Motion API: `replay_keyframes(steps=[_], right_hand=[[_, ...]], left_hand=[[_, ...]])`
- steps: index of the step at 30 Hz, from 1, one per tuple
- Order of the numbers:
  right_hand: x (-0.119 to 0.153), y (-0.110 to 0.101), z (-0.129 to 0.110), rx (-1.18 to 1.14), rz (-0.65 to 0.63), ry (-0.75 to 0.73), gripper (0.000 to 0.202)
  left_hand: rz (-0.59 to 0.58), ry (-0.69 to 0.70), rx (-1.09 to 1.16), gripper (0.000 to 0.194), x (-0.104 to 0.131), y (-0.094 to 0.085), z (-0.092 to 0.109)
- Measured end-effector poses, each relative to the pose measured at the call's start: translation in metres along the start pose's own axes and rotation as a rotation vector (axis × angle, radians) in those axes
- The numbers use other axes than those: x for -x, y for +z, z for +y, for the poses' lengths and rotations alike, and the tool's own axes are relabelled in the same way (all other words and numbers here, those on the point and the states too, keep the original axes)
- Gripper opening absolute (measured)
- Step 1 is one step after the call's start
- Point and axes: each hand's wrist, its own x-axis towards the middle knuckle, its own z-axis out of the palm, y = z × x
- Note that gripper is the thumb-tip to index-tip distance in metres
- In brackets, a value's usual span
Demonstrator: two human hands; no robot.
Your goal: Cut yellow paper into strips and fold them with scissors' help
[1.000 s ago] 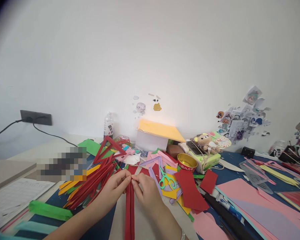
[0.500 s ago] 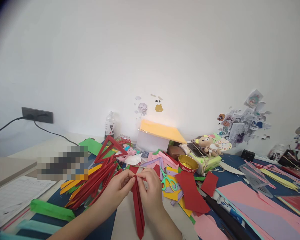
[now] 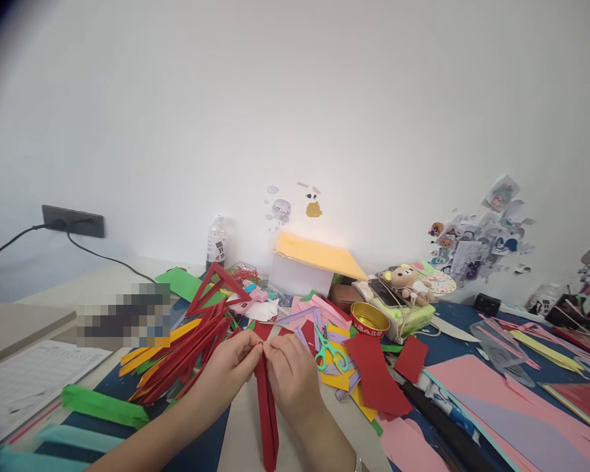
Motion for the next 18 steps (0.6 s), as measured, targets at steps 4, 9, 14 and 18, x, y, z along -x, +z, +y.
replay_keyframes(steps=[4,9,14,18], right_hand=[[0.0028,0.002,0.0026,-0.142,-0.017,0.058,0.018],[0.0052,0.0057,-0.0012,-0.23,0.039,0.283,0.013],[0.0056,0.0061,-0.0038,-0.062,-0.017,0.094,0.017],[0.003,0.0036,-0.0029,-0.06,-0.043,0.021,0.021]], left_hand=[[-0.033,-0.004,0.026,0.019,-0.001,-0.0006,-0.0001],[-0.027,0.01,0.006,0.02,-0.0013,0.0001,-0.0015],[0.028,0.034,-0.016,0.019,-0.0018,0.0003,-0.0049],[0.019,0.007,0.028,0.019,-0.0027,-0.001,-0.0065]])
